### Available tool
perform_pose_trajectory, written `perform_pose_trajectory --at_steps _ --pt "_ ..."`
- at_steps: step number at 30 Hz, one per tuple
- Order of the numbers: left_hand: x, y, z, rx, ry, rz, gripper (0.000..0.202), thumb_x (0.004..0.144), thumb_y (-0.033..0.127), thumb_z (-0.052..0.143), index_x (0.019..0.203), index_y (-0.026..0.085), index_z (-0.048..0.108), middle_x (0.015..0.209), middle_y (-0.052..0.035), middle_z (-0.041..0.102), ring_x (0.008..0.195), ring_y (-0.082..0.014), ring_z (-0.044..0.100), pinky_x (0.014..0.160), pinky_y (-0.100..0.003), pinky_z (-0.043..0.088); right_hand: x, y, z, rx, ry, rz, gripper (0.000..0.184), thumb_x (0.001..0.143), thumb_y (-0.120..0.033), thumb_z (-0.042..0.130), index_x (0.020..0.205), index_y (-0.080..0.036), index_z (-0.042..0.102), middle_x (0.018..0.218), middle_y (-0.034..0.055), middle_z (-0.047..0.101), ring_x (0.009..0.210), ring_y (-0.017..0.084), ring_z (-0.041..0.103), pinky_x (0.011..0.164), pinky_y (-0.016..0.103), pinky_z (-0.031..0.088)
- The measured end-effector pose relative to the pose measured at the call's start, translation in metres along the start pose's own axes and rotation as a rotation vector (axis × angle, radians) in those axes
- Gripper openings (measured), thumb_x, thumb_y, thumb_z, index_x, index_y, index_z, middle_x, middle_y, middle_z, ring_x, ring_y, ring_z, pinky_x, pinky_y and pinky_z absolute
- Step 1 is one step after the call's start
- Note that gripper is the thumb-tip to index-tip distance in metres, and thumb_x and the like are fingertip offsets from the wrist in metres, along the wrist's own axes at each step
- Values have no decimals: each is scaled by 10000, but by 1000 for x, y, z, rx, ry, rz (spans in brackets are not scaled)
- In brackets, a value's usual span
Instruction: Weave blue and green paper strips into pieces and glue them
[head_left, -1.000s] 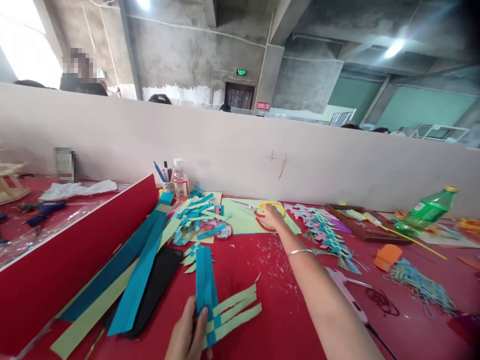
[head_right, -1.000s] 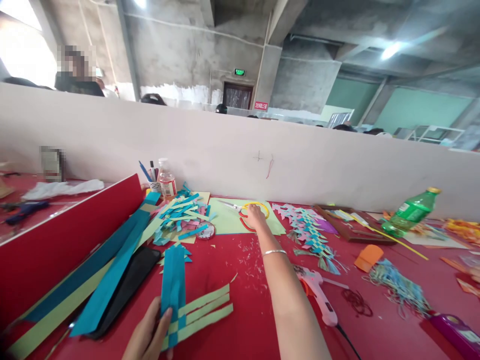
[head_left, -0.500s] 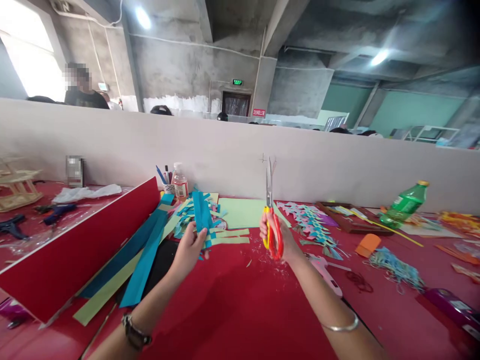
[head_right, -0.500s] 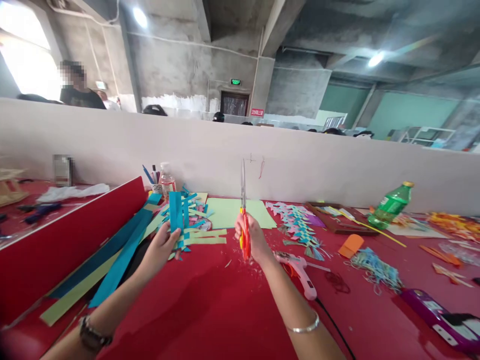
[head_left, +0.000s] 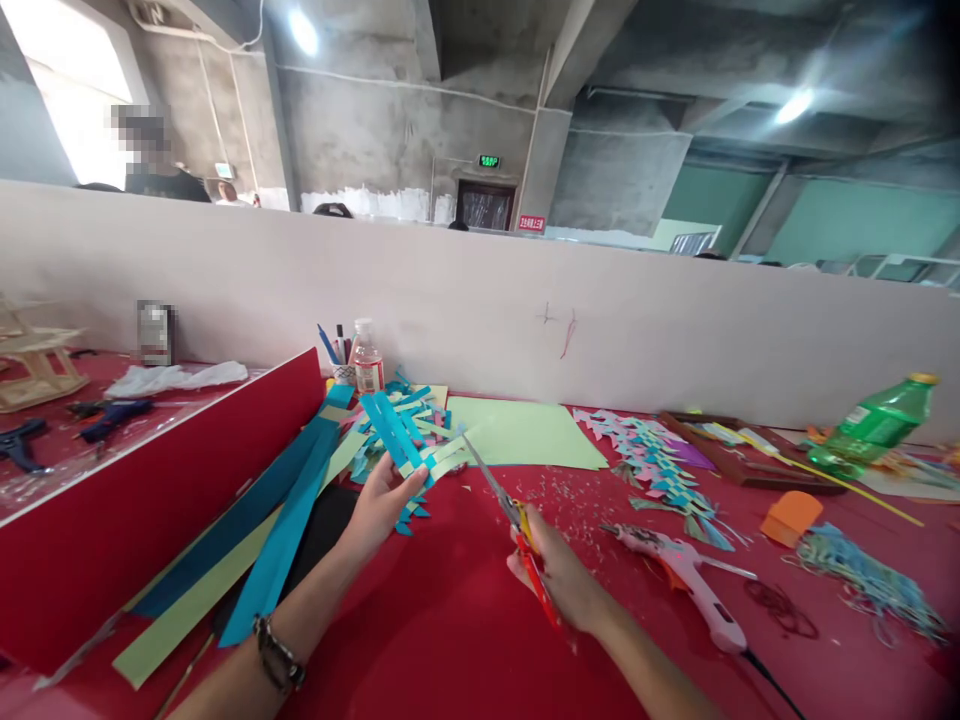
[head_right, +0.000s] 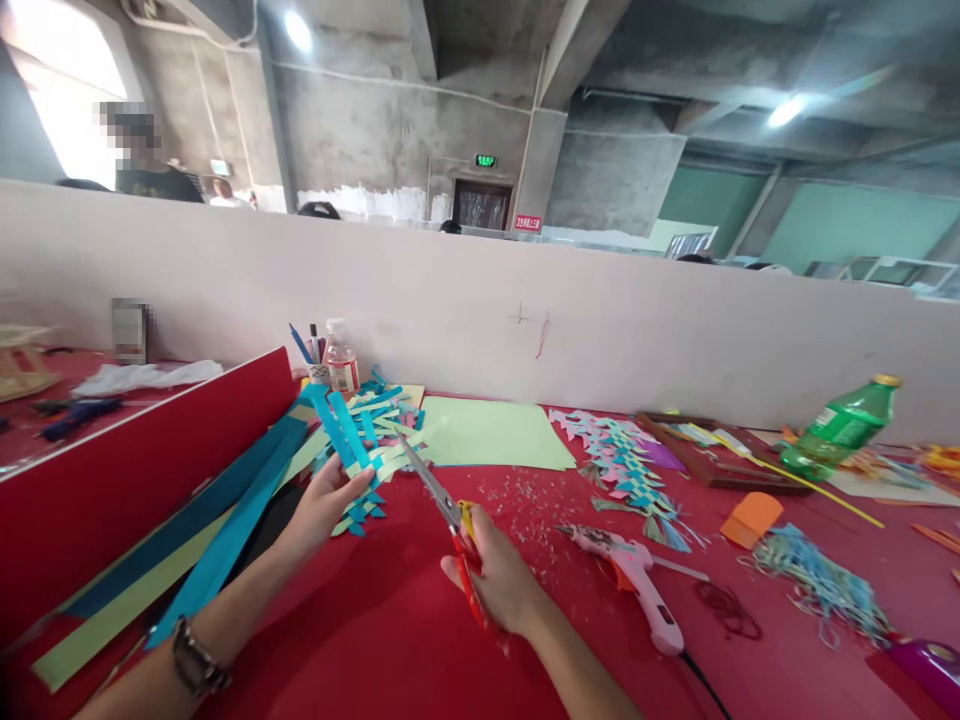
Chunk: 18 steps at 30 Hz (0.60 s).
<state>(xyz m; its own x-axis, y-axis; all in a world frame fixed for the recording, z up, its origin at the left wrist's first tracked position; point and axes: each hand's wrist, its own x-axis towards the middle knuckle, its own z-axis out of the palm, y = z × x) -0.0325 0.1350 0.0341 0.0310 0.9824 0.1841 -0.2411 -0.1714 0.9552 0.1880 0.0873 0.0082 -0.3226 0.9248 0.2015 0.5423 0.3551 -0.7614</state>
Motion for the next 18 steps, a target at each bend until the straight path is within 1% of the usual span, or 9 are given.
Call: perform_pose_trajectory --at_steps 2,3,5,8,10,13,18 --pt "-5 -4 0 -15 -35 -34 396 643 327 655 971 164 506 791 -26 607 630 -118 566 551 -218 460 -2 1 -4 -89 -2 32 294 723 -326 506 963 -211 383 772 -3 481 668 135 468 603 257 378" --pt "-7 -5 0 -29 -27 -37 389 647 323 654 972 173 502 807 -24 608 630 -116 569 551 -217 462 -3 1 -6 -127 1 41 316 719 -339 508 978 -207 384 785 6 494 681 143 478 604 260 379" --pt "-9 -7 0 -60 36 -23 361 642 314 662 940 192 499 783 1 606 601 -99 562 526 -199 454 -2 0 -8 -217 28 40 310 729 -390 491 954 -194 409 784 23 517 681 157 494 584 259 373" --pt "-8 -8 -2 -100 147 -13 303 621 304 679 843 198 503 673 45 579 544 -69 536 491 -169 435 -1 -1 -8 -346 75 13 309 740 -449 466 893 -180 461 771 43 548 670 168 517 562 252 365" --pt "-6 -8 -3 -118 177 -35 278 603 306 688 783 184 514 629 53 563 525 -60 525 484 -160 428 0 0 -8 -396 92 -8 313 738 -461 468 884 -186 494 786 48 574 697 176 541 578 251 373" --pt "-7 -7 -3 -108 184 -80 269 579 316 698 724 156 538 602 40 565 497 -63 522 459 -166 422 0 2 -7 -436 95 -32 332 730 -474 477 913 -201 525 848 51 605 770 195 568 614 257 393" --pt "-12 -7 1 -94 179 -102 266 557 309 715 695 142 559 623 16 601 523 -83 554 483 -180 446 0 5 -7 -490 128 -47 393 721 -507 481 957 -195 521 895 71 616 818 219 584 644 280 417"
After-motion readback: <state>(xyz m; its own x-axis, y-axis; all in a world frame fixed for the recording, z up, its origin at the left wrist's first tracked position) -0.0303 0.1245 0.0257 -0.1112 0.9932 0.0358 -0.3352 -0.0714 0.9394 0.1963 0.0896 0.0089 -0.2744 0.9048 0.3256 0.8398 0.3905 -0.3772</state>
